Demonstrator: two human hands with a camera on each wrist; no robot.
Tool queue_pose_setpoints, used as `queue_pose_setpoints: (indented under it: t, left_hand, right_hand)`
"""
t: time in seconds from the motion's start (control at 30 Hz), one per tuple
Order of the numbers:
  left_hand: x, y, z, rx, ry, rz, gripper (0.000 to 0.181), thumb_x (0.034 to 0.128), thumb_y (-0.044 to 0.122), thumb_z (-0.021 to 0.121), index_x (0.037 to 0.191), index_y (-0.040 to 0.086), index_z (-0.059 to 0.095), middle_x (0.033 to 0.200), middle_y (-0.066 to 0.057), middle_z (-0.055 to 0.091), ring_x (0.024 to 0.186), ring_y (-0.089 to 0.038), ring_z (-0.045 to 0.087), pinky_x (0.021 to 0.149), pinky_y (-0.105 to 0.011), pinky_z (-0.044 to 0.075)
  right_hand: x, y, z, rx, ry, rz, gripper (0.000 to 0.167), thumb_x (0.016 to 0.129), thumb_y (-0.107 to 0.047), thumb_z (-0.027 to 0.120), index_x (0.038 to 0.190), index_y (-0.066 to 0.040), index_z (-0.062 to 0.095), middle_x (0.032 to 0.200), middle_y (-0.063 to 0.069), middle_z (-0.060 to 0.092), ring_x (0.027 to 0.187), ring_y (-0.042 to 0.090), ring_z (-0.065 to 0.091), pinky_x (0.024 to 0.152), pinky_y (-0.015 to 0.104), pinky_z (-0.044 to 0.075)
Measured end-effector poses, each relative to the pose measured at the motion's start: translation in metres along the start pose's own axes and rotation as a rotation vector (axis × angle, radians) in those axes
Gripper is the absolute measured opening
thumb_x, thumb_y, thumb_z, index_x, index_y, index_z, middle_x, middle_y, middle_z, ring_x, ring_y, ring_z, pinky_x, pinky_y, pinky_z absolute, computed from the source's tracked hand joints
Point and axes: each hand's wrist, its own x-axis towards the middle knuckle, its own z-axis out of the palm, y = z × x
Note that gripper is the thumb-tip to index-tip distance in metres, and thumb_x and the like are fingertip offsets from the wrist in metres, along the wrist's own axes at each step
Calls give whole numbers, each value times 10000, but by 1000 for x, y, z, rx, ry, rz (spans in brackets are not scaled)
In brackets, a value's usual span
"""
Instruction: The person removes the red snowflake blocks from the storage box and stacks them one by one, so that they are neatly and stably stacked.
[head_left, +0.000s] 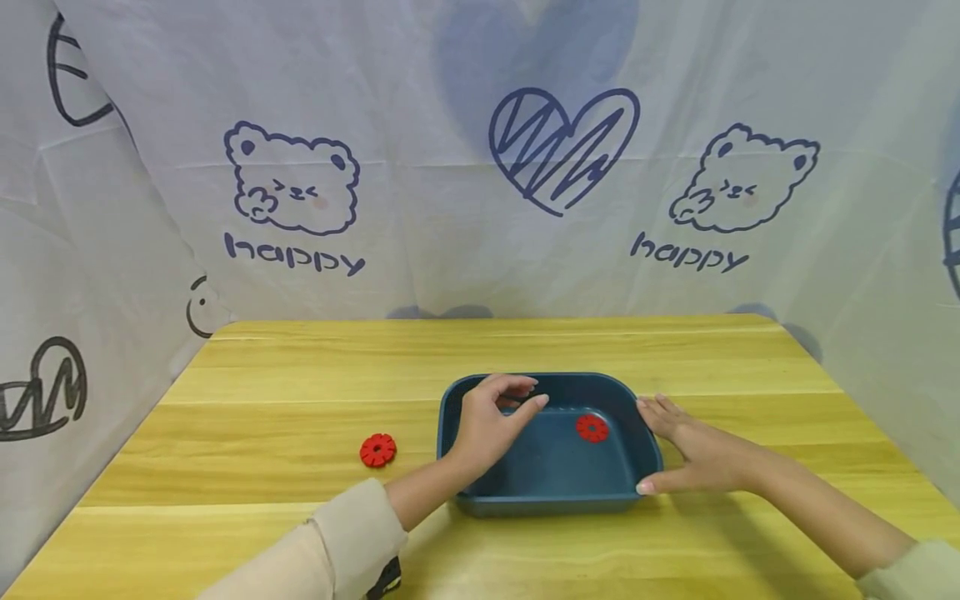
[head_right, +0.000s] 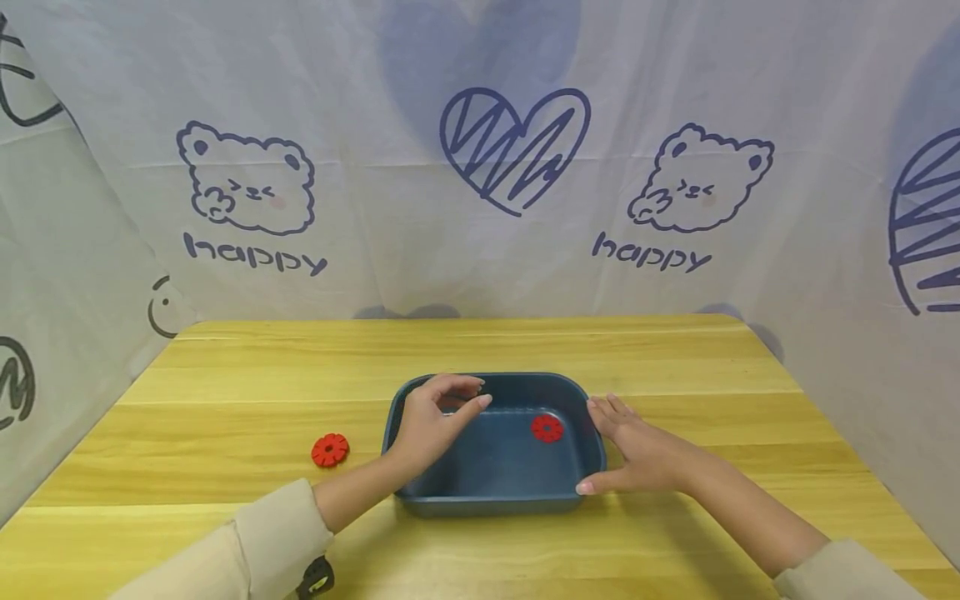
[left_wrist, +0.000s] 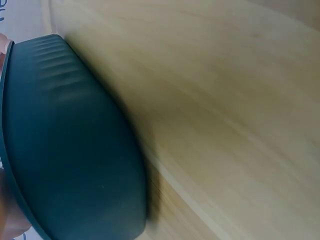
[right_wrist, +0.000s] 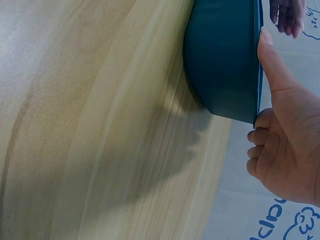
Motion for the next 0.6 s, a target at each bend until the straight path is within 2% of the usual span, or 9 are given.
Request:
queue_pose_setpoints:
  t: [0.13, 0.33, 0.6]
  left_hand:
    - [2, 1, 9, -15, -5, -7, 240, 823, 155, 704, 1003, -2, 683, 976, -173, 657, 887, -299, 630, 776, -405, 546]
    - [6, 3, 23, 10, -35, -34, 255, 819, 146, 705, 1026, 0, 676, 996, -165, 655, 920, -266, 627, 791, -382, 547]
    - [9, 0, 42, 63, -43, -21, 274, 817, 166, 711, 1019, -17, 679, 966, -134, 656, 893, -250, 621, 760, -294, 551]
  right_hand:
    - [0, 0, 0, 0, -1, -3, 1086, 739, -573, 675, 1410, 137, 200, 1488, 326, 135, 1357, 534, 50, 1045, 673, 156]
    - [0, 0, -1, -5, -1, 0, 1087, 738, -579, 672, 1410, 135, 204, 1488, 322, 147, 1356, 536, 56, 1042, 675, 167]
    - [1, 0, -1, -11, 5, -16, 1067, 744, -557, 680, 1401, 145, 218, 1478, 334, 162, 1346, 550, 73, 1034, 678, 181]
